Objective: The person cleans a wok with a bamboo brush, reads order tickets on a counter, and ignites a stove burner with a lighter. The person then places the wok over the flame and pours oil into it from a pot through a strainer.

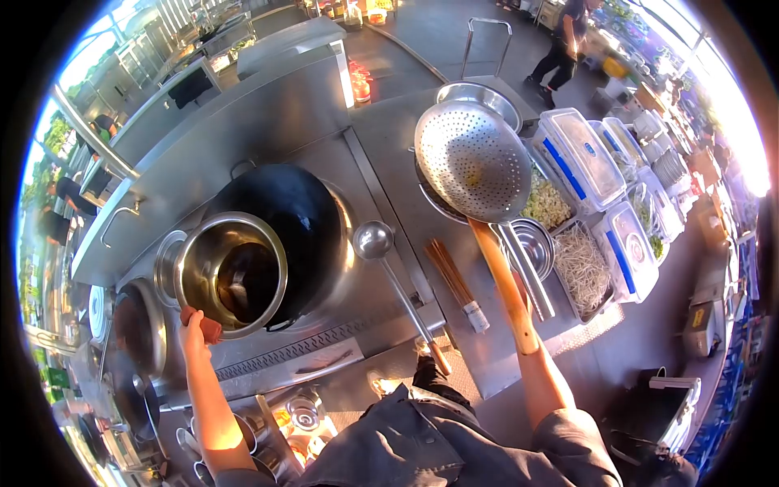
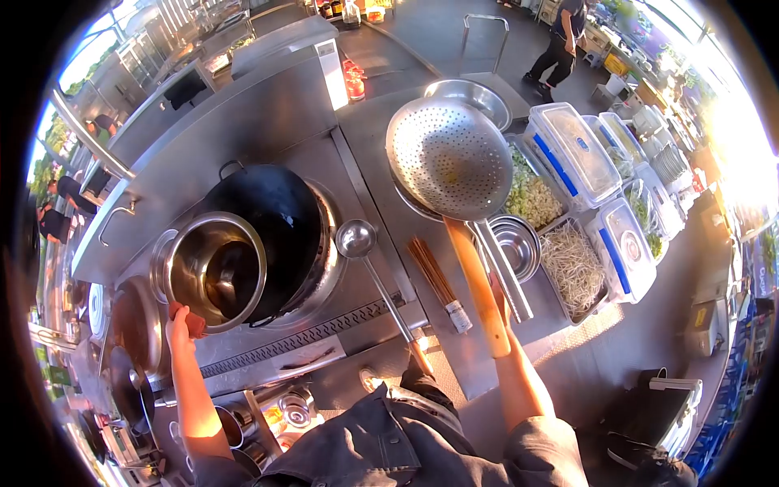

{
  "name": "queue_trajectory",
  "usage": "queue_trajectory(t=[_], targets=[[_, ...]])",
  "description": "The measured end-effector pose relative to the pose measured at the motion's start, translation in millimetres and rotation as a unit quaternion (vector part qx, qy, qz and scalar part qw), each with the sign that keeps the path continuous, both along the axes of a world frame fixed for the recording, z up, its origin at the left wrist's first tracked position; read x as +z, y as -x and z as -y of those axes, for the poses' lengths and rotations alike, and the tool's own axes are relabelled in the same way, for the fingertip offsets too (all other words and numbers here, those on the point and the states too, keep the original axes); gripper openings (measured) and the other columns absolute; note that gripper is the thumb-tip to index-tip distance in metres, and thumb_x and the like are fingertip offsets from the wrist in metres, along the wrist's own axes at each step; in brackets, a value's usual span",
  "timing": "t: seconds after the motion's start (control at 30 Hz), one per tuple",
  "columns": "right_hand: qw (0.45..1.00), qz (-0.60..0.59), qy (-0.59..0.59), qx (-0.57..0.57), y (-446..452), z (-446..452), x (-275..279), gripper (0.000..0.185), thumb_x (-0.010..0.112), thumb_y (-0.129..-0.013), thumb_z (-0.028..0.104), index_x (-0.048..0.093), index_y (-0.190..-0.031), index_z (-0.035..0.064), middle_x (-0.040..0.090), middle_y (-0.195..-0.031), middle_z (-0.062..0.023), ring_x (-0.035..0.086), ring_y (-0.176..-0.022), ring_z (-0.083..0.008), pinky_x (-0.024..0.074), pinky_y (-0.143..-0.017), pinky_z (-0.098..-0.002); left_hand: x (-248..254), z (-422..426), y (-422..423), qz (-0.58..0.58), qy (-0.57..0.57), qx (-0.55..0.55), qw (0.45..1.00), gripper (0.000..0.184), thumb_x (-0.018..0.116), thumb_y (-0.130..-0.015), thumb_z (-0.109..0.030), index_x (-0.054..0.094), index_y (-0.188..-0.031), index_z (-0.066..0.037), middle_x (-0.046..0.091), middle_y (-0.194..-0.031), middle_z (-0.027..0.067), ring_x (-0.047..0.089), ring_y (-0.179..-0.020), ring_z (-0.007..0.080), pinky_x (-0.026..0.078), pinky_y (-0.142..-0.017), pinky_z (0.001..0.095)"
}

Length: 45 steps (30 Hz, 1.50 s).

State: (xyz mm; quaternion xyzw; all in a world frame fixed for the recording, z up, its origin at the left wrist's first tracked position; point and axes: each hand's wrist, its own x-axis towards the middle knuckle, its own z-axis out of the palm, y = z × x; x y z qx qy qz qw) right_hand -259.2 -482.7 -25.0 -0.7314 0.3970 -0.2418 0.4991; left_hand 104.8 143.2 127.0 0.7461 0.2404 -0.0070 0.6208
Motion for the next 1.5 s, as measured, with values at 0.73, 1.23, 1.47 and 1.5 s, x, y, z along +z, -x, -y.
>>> queue_trajectory(t=[0.73, 1.23, 1.47, 1.5], targets=[[0.999, -0.035, -0.032, 0.020, -137, -28, -149, 0.034, 0.064, -0.089, 0.035, 0.066, -0.103, 0.0048, 0.065, -0.082, -0.0133, 0.063, -0.073, -0.0287, 0.0511, -0.072, -0.0416, 6, 15, 13, -0.016, 0.016, -0.001, 1.000, 0.025, 0.070, -0.081, -0.027, 0.057, -0.094, -0.010, 0.051, -0.065, 0.0027, 0.050, -0.043, 0.0175, 0.036, -0.033, 0.0336], [0.948, -0.040, 0.315, 0.022, -31, -54, 78, 0.034, 0.067, -0.082, 0.008, 0.059, -0.115, 0.0007, 0.063, -0.098, -0.0171, 0.061, -0.093, -0.0385, 0.0514, -0.080, -0.0447, 20, 49, 23, 0.001, 0.033, -0.055, 0.998, 0.019, 0.068, -0.082, -0.022, 0.052, -0.087, -0.013, 0.047, -0.060, -0.0001, 0.051, -0.045, 0.0166, 0.034, -0.036, 0.0323], [0.917, -0.349, 0.049, 0.189, -78, -10, 64, 0.046, 0.070, -0.081, 0.034, 0.057, -0.110, 0.0003, 0.066, -0.102, -0.0219, 0.064, -0.098, -0.0388, 0.0510, -0.084, -0.0469, -3, 25, 12, 0.005, 0.074, -0.075, 0.994, 0.015, 0.065, -0.086, -0.019, 0.050, -0.084, -0.015, 0.048, -0.059, -0.0001, 0.050, -0.043, 0.0161, 0.034, -0.036, 0.0300], [0.920, -0.346, 0.054, 0.175, -80, -10, 51, 0.049, 0.073, -0.080, 0.031, 0.056, -0.111, -0.0019, 0.065, -0.098, -0.0225, 0.064, -0.094, -0.0386, 0.0497, -0.083, -0.0465, -3, 24, 13, 0.010, 0.089, -0.086, 0.992, 0.016, 0.064, -0.087, -0.019, 0.050, -0.083, -0.014, 0.047, -0.058, 0.0000, 0.049, -0.042, 0.0158, 0.034, -0.036, 0.0298]])
